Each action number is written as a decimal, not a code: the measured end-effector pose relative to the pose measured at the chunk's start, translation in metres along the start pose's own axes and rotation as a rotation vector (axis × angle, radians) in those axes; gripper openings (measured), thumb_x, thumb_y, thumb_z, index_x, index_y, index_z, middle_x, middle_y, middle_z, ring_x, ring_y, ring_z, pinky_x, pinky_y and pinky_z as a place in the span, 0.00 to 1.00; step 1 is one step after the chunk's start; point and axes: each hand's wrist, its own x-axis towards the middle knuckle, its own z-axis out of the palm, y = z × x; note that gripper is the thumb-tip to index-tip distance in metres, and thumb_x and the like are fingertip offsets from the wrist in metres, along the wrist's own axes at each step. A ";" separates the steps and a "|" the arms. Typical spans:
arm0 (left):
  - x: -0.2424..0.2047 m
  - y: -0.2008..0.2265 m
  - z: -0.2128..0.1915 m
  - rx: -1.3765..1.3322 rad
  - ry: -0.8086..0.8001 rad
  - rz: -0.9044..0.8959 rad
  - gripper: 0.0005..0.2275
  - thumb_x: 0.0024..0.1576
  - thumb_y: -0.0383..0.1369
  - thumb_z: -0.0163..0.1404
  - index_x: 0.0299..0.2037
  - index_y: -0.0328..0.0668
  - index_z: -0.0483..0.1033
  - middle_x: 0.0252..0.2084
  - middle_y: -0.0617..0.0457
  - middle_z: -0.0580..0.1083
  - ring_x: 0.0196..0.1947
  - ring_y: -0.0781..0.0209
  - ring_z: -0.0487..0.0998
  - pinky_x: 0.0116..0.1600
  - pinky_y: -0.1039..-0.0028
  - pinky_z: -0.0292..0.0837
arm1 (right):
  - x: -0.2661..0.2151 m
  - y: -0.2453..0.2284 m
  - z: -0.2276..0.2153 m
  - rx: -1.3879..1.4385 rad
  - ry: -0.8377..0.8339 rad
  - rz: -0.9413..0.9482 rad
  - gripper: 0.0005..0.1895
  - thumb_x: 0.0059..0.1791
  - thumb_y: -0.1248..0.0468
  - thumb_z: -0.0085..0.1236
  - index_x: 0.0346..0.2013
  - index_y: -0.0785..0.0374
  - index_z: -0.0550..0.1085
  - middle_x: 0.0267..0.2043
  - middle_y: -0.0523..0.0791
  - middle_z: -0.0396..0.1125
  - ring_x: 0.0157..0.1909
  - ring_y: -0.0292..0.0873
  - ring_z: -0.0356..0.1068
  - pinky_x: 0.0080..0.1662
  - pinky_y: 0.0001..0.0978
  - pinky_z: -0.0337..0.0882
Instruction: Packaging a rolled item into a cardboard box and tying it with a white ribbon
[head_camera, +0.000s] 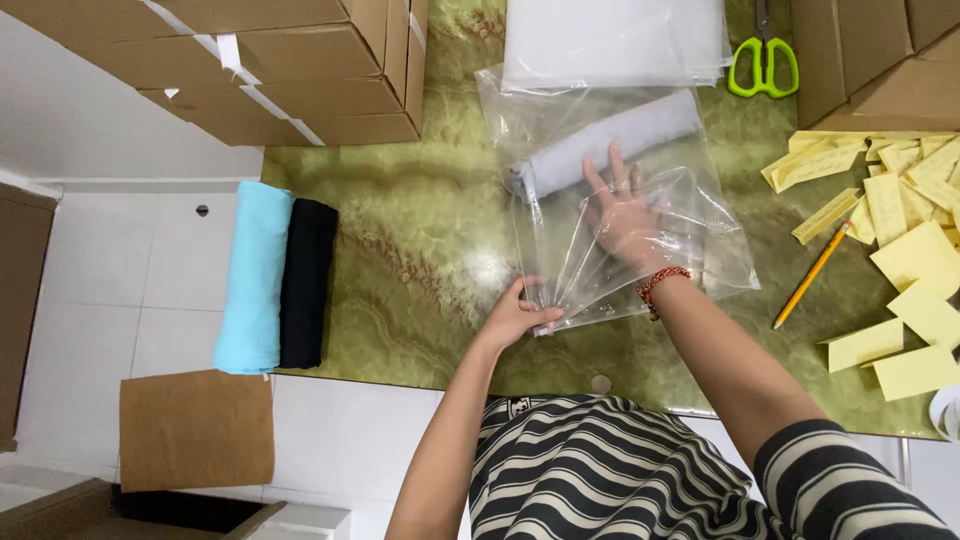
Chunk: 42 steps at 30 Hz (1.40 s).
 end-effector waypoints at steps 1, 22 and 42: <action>-0.005 0.006 0.002 0.000 0.005 -0.001 0.39 0.49 0.29 0.74 0.70 0.45 0.64 0.35 0.41 0.78 0.30 0.52 0.86 0.36 0.66 0.89 | 0.005 0.008 0.009 0.002 -0.002 -0.004 0.44 0.57 0.44 0.48 0.79 0.16 0.34 0.85 0.30 0.13 0.85 0.58 0.31 0.69 0.87 0.39; 0.012 0.043 -0.009 0.136 0.079 -0.040 0.32 0.57 0.53 0.67 0.65 0.44 0.73 0.53 0.45 0.81 0.43 0.52 0.87 0.45 0.60 0.88 | -0.095 0.056 0.043 0.198 0.232 0.145 0.47 0.54 0.50 0.60 0.83 0.25 0.45 0.87 0.45 0.21 0.85 0.57 0.26 0.69 0.86 0.45; -0.003 0.075 0.000 0.124 -0.055 -0.062 0.10 0.56 0.34 0.67 0.40 0.41 0.80 0.40 0.54 0.83 0.40 0.67 0.87 0.43 0.82 0.84 | -0.012 -0.009 0.008 0.007 0.010 -0.023 0.34 0.61 0.42 0.36 0.81 0.21 0.41 0.87 0.36 0.24 0.85 0.55 0.19 0.68 0.88 0.43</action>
